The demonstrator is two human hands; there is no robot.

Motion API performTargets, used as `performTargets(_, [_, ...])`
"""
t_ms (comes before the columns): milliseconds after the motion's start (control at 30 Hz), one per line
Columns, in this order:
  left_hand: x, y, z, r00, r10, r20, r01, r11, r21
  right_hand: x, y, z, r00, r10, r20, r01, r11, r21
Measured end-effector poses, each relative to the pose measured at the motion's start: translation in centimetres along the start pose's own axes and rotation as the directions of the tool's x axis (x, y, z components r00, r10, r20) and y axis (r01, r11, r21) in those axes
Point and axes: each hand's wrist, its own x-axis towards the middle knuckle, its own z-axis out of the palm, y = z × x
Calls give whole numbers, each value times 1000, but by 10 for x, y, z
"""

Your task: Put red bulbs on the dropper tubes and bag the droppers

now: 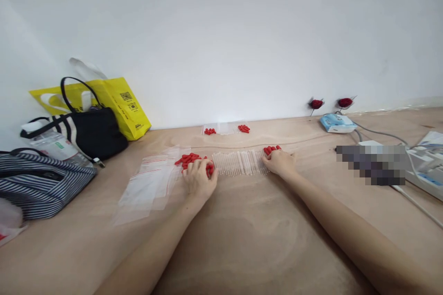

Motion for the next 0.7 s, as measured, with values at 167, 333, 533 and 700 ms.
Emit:
performTargets(167, [14, -16, 4, 999, 24, 31, -28, 991, 133, 1, -2, 0, 999, 28, 19, -29, 1000, 9])
performTargets(333, [14, -16, 10, 996, 85, 29, -89, 982, 167, -1, -3, 0, 1000, 21, 3, -21, 1000, 16])
performTargets(533, [15, -15, 18, 996, 87, -1, -85, 979, 188, -4, -5, 0, 999, 17, -29, -16, 999, 34])
performTargets(700, [13, -7, 9, 987, 113, -112, -99, 987, 127, -12, -1, 3, 972, -23, -233, 35, 998, 46])
